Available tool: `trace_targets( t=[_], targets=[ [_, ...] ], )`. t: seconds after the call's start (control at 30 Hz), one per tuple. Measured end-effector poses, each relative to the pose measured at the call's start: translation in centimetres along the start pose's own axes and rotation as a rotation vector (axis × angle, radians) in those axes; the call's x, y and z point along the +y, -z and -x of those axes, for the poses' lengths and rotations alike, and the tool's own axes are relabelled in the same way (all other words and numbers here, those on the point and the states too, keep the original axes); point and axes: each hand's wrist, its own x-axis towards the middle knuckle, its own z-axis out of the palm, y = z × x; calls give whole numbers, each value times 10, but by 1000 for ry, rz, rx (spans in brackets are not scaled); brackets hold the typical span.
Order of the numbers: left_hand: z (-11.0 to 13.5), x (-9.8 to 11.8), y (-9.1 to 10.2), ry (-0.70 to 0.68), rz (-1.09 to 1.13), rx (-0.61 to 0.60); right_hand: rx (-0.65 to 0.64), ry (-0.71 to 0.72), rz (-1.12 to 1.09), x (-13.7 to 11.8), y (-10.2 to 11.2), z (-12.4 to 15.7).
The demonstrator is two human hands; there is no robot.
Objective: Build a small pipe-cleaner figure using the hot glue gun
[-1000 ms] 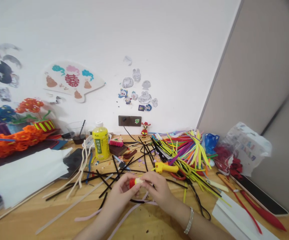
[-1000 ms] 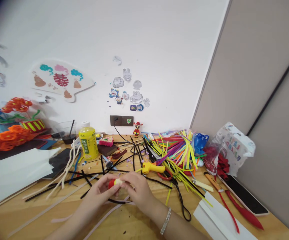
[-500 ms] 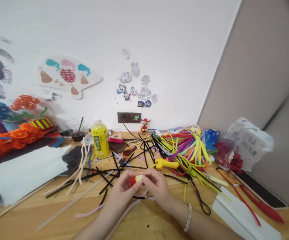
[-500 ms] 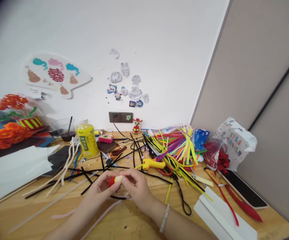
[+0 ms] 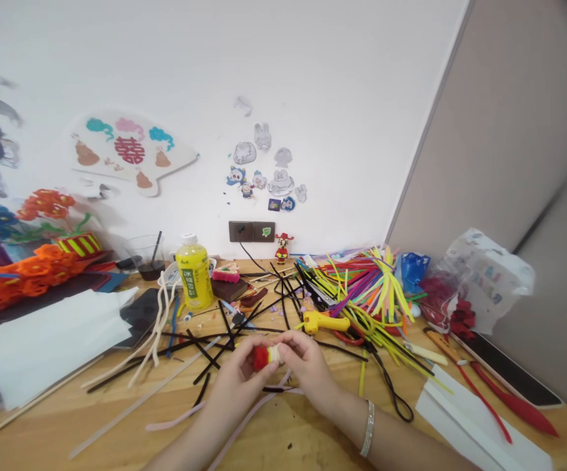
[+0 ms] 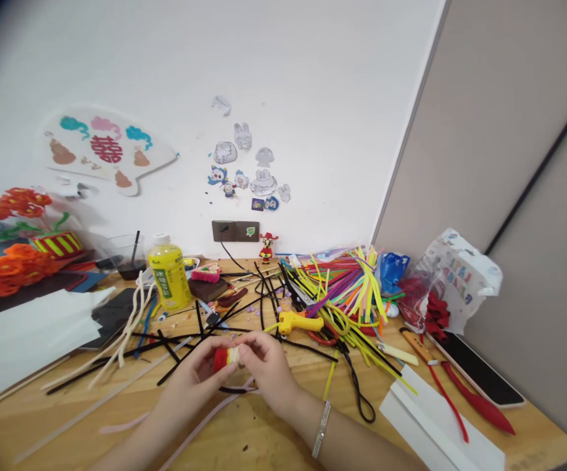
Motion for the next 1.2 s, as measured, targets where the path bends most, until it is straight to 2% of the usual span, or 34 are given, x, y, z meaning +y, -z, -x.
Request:
trace_targets(
  t=[0.1,0.2,0.3,0.43,0.53,0.63,0.8,0.93,1.07,1.2],
  targets=[
    [-2,-1,0,35,41,11,54,-63,-103,2,-4,0],
    [-5,-3,2,70,75,44,64,-161,-326,3,-10,1],
    [-6,-6,6,99,97,73,-30,-254,-492,1,-15,3],
    [-3,-8,8,162,144,42,-106,-286,-547,1,-18,5],
    [-1,-9,6,199,198,4,-106,-297,-517,5,-17,4],
    [-1,-8,4,221,249,-38,-95,-304,-388,9,-13,0],
    [-1,-7,4,233,279,-101,-3,-113,-73,1,1,-7],
    [-3,-13,3,267,258,-194,-97,-16,104,-10,10,-11],
    [-9,-23,2,246,180,-191,-83,-86,102,-8,12,-14],
    [-9,-23,4,122,25,-94,-50,-158,19,-1,10,-14]
  ],
)
